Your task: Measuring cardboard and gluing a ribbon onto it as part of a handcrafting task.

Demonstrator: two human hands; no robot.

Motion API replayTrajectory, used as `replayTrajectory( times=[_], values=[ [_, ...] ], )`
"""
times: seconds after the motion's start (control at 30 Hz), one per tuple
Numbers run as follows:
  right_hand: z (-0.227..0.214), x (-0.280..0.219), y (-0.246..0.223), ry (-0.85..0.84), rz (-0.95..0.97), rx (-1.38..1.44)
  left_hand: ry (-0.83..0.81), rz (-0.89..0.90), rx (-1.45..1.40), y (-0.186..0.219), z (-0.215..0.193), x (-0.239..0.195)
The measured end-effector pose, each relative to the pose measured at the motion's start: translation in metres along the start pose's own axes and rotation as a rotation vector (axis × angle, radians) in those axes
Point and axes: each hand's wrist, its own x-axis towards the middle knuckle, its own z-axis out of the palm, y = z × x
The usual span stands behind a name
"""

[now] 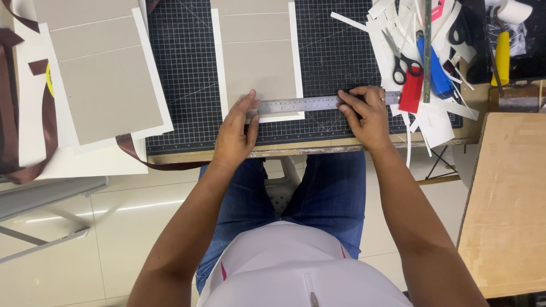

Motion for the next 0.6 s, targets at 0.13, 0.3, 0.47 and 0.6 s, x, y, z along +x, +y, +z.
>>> replayTrajectory(
  times=[0.13,0.3,0.47,0.6],
  values=[
    [-0.0001,-0.0003,0.0008,0.000,-0.006,0.002,0.006,0.000,-0.009,-0.0014,0.0002,-0.0008],
    [-0.0007,-0.0004,0.0016,-0.008,0.003,0.019,0.008,0.003,-0.013,-0.0019,0.0006,-0.0003],
    [0.0013,-0.0028,0.0049,-0.007,0.002,0.020,0.010,0.015,0.006,-0.0010,-0.0003,-0.0015],
    [0.0014,-0.0032,0.0071,-0.010,-0.005,0.014,0.012,0.015,-0.001,-0.0010,0.0009,-0.0014]
  ],
)
